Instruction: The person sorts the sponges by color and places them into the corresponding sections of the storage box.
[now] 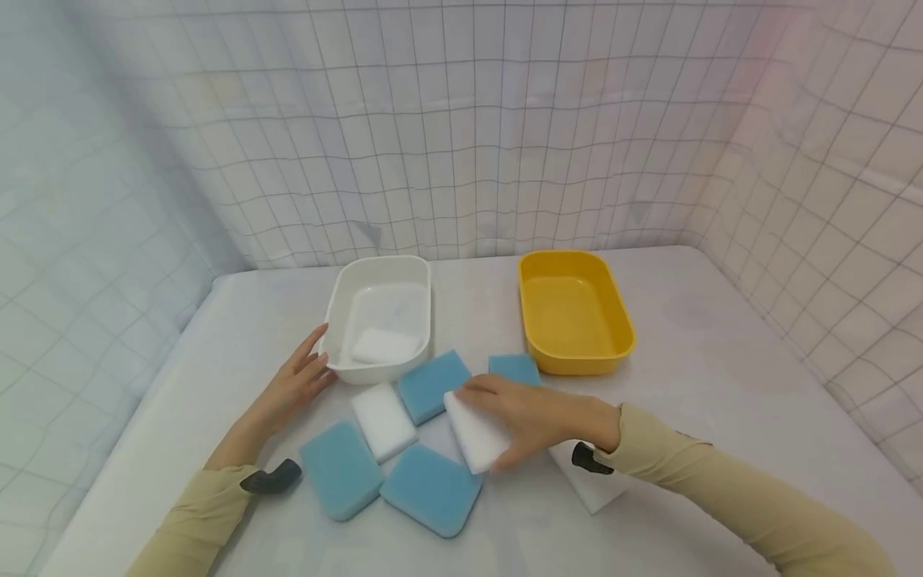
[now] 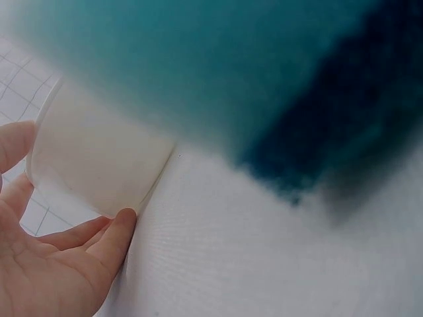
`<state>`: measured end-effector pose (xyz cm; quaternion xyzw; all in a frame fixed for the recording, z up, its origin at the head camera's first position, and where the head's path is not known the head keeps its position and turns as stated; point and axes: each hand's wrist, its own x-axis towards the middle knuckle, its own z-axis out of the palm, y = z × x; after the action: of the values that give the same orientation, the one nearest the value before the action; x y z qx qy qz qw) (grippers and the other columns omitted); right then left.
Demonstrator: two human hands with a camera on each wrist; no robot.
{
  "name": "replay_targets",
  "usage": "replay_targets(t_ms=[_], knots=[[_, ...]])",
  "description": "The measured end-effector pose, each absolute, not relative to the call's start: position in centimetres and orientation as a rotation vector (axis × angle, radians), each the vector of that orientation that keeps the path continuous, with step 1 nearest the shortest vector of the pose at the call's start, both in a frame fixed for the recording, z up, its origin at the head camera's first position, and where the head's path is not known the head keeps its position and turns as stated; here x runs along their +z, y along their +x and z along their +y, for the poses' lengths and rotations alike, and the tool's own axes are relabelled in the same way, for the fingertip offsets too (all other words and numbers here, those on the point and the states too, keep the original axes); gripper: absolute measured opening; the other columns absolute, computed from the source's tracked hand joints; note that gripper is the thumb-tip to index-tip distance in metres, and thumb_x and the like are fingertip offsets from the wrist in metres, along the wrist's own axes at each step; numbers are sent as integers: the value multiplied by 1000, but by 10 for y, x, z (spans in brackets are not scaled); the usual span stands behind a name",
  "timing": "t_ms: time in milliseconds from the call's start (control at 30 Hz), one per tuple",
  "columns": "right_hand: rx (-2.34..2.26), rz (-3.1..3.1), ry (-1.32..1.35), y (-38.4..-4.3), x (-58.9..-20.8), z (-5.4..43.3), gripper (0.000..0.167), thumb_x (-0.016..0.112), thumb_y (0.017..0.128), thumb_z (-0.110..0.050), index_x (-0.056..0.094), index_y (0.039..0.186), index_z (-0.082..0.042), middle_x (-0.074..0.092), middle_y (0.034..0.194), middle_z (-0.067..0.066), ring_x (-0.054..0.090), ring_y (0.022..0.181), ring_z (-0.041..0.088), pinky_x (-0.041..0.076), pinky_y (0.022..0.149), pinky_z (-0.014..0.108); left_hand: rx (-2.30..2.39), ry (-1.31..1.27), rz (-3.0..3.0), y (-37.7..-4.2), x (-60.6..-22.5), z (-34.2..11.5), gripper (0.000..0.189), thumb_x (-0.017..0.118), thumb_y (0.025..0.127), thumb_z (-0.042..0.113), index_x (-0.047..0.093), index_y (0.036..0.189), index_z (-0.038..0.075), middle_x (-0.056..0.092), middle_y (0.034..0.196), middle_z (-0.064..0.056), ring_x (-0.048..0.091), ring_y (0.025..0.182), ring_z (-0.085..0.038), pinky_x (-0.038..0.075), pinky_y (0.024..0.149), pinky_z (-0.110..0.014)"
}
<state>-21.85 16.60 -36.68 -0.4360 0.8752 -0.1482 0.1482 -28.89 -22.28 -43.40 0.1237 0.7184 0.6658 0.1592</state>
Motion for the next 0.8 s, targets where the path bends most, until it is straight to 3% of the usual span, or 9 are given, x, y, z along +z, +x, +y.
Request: replay_targets(t_ms=[233, 467, 800], knots=[[-397, 2551, -1296, -232, -362, 159, 95, 73, 78, -46, 23, 149, -8, 26, 151, 12, 38, 134, 25, 41, 107, 42, 1894, 337, 2060, -289, -434, -221, 66, 42, 100, 31, 1, 152, 33, 5, 156, -21, 17, 144, -35, 38, 104, -16], [-415, 2575, -1326, -241, -357, 152, 95, 73, 78, -44, 23, 148, -5, 25, 150, 15, 36, 135, 26, 40, 108, 42, 1906, 346, 2061, -291, -436, -222, 65, 42, 100, 32, 2, 151, 34, 7, 156, -21, 18, 144, -35, 41, 96, -7], [-395, 2651, -1379, -257, -352, 143, 93, 75, 76, -42, 28, 147, -3, 32, 148, 15, 38, 132, 27, 42, 106, 41, 1905, 339, 2057, -291, -436, -222, 64, 41, 101, 31, 2, 152, 33, 11, 155, -21, 20, 143, -34, 39, 104, -16]])
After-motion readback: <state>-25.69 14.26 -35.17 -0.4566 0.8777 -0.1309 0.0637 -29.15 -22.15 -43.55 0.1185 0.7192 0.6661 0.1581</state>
